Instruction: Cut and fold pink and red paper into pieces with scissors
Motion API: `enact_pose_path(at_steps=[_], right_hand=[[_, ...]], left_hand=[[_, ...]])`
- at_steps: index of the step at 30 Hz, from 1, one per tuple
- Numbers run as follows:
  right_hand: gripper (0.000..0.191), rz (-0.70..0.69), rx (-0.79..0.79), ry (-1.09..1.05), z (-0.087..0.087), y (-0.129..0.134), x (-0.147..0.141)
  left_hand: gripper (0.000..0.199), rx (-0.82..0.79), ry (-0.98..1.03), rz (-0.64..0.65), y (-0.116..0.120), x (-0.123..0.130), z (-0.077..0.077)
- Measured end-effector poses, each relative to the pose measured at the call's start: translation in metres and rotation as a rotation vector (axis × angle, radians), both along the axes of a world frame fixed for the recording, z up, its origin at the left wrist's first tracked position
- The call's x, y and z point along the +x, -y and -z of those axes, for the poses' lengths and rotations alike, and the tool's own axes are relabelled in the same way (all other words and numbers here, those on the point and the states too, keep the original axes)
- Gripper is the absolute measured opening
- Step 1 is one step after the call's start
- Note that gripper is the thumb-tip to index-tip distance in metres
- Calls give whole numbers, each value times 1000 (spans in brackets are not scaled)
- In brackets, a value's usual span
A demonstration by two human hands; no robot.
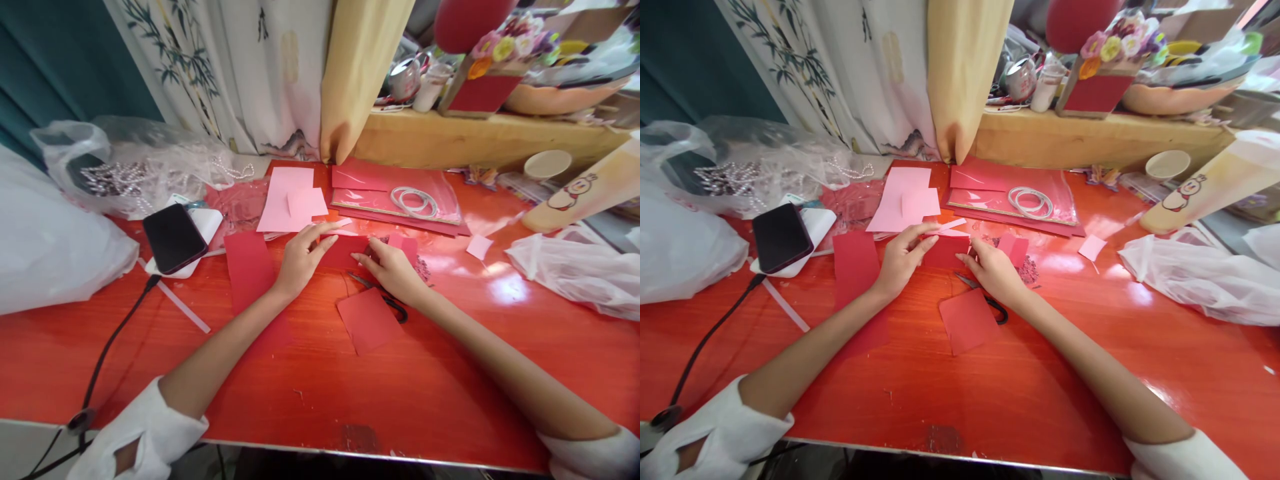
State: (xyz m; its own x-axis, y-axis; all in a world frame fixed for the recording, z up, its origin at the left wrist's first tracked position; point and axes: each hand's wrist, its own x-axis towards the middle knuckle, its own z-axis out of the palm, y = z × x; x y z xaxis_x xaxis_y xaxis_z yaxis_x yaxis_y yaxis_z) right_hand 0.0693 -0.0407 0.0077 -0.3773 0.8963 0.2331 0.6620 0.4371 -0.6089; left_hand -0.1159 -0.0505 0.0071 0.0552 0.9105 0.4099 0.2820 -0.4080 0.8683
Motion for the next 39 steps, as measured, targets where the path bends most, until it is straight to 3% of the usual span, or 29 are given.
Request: enact_pose_path(at_steps=[3, 8, 11, 14, 19, 23, 31, 39], right_hand=[[25, -7, -9, 5, 1, 1, -1], [23, -45, 17, -11, 2, 1, 1], [28, 1, 9, -115, -1, 1, 2], [35, 47, -45, -221, -4, 3, 2], [36, -56, -245, -233, -8, 5, -1], [39, -4, -279, -253, -7, 6, -1], [35, 9, -197, -348, -7, 6, 0], [26, -2, -361, -500, -4, 2, 0]], left_hand=[[20, 60, -27, 34, 0, 0, 1], [32, -78, 65, 5, -7, 1, 8], [34, -173, 171, -10, -11, 1, 12], [22, -271, 203, 60, -12, 0, 10], [23, -299, 296, 91, -10, 0, 5], [19, -326, 345, 144, -11, 1, 6], [26, -280, 172, 82, -5, 2, 5], [30, -279, 170, 191, -7, 3, 10]])
